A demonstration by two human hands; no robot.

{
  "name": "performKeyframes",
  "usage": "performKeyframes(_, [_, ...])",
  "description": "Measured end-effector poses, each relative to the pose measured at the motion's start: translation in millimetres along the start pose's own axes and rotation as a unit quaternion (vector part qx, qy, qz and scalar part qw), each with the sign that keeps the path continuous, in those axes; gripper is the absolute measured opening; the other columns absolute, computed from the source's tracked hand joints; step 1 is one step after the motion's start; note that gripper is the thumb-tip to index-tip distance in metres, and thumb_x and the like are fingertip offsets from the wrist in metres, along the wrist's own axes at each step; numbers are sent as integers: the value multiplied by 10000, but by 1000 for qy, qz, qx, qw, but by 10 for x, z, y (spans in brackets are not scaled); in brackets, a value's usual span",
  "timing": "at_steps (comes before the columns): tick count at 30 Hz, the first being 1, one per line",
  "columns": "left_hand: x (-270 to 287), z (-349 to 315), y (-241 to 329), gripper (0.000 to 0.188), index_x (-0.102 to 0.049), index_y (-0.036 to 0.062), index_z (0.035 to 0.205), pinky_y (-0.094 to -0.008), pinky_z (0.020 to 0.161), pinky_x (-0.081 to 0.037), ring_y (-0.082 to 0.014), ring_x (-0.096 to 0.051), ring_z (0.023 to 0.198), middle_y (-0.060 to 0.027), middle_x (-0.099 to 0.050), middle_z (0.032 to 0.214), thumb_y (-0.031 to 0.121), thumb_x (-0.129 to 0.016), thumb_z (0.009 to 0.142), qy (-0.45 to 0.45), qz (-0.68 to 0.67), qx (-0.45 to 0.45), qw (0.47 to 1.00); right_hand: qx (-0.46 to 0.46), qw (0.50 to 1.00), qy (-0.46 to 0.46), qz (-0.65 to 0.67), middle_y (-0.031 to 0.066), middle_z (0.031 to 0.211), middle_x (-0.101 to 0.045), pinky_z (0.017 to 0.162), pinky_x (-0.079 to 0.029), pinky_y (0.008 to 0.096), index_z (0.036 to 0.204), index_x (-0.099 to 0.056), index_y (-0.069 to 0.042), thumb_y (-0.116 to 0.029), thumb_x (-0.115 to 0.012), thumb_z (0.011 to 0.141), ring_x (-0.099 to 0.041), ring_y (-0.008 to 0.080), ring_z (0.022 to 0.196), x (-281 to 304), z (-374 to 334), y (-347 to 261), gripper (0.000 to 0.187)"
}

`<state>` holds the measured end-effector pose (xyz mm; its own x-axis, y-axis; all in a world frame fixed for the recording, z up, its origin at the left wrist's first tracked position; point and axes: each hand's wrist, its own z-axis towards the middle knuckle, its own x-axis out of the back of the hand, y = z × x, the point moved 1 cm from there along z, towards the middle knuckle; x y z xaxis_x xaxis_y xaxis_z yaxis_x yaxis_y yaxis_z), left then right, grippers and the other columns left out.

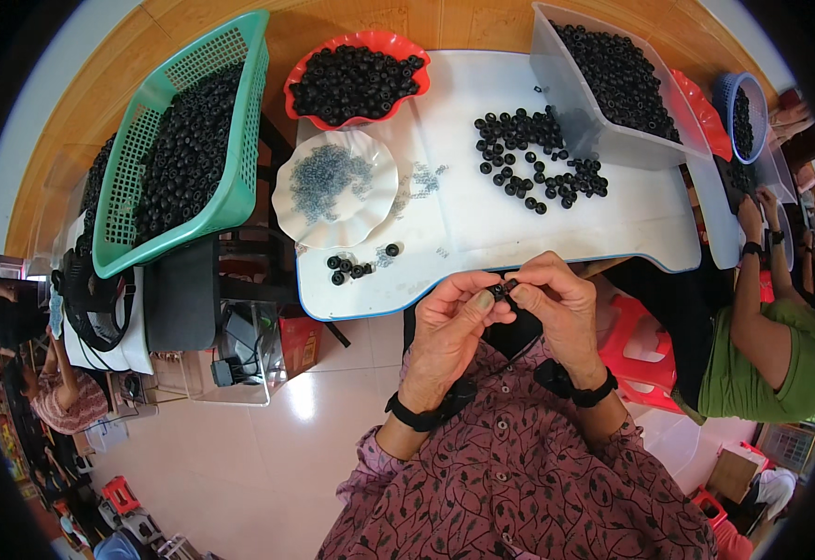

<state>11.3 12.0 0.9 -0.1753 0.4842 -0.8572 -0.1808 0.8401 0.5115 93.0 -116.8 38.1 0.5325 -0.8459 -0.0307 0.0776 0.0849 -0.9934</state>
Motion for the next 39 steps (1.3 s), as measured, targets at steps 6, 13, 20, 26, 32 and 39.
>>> performKeyframes(6, [3, 6, -20, 204, -593, -45, 1140, -339, 808, -582, -181, -663, 869, -144, -647, 1066, 20, -549, 952, 5, -2, -6, 1000, -2, 1000, 6, 1, 44, 942, -610, 757, -486, 220, 979, -699, 0, 23, -687, 845, -598, 106, 859, 3, 4, 31, 136])
performKeyframes(13, [26, 6, -39, 218, -601, -42, 1152, -321, 822, -576, -171, -665, 890, -145, -655, 1086, 29, -560, 950, -5, 12, -19, 1000, 2, 1000, 9, 6, 39, 941, -609, 751, -484, 213, 971, -698, 0, 23, -689, 844, -595, 99, 857, -3, 1, 41, 129])
performKeyframes(20, [-5, -2, -34, 229, -591, -42, 1161, -333, 805, -585, -180, -667, 873, -143, -652, 1069, 22, -569, 942, 17, 31, -28, 999, 3, 1000, 9, -10, 38, 938, -609, 753, -475, 216, 968, -698, -4, 23, -690, 842, -587, 98, 860, 5, -7, 54, 129])
performKeyframes(26, [-7, -1, -56, 224, -594, -54, 1150, -318, 803, -582, -169, -674, 871, -141, -665, 1050, 33, -573, 945, 18, 53, -41, 998, 1, 1000, 9, -11, 36, 937, -608, 758, -471, 216, 982, -694, -5, 23, -688, 843, -584, 98, 868, 3, -16, 44, 141])
performKeyframes(32, [-2, -5, -70, 221, -607, -59, 1133, -315, 807, -578, -178, -673, 875, -143, -659, 1063, 43, -588, 939, 22, 53, -44, 997, -12, 1000, 3, -14, 43, 948, -611, 773, -482, 218, 987, -683, 9, 18, -677, 856, -598, 107, 873, -1, -22, 10, 132])
performKeyframes(39, [-6, -17, -62, 214, -613, -54, 1131, -310, 807, -574, -177, -669, 874, -138, -655, 1058, 37, -584, 939, 22, 54, -50, 997, 2, 999, -3, -35, 59, 956, -618, 738, -504, 226, 993, -651, 18, 23, -653, 874, -621, 116, 840, -42, -55, -41, 119])
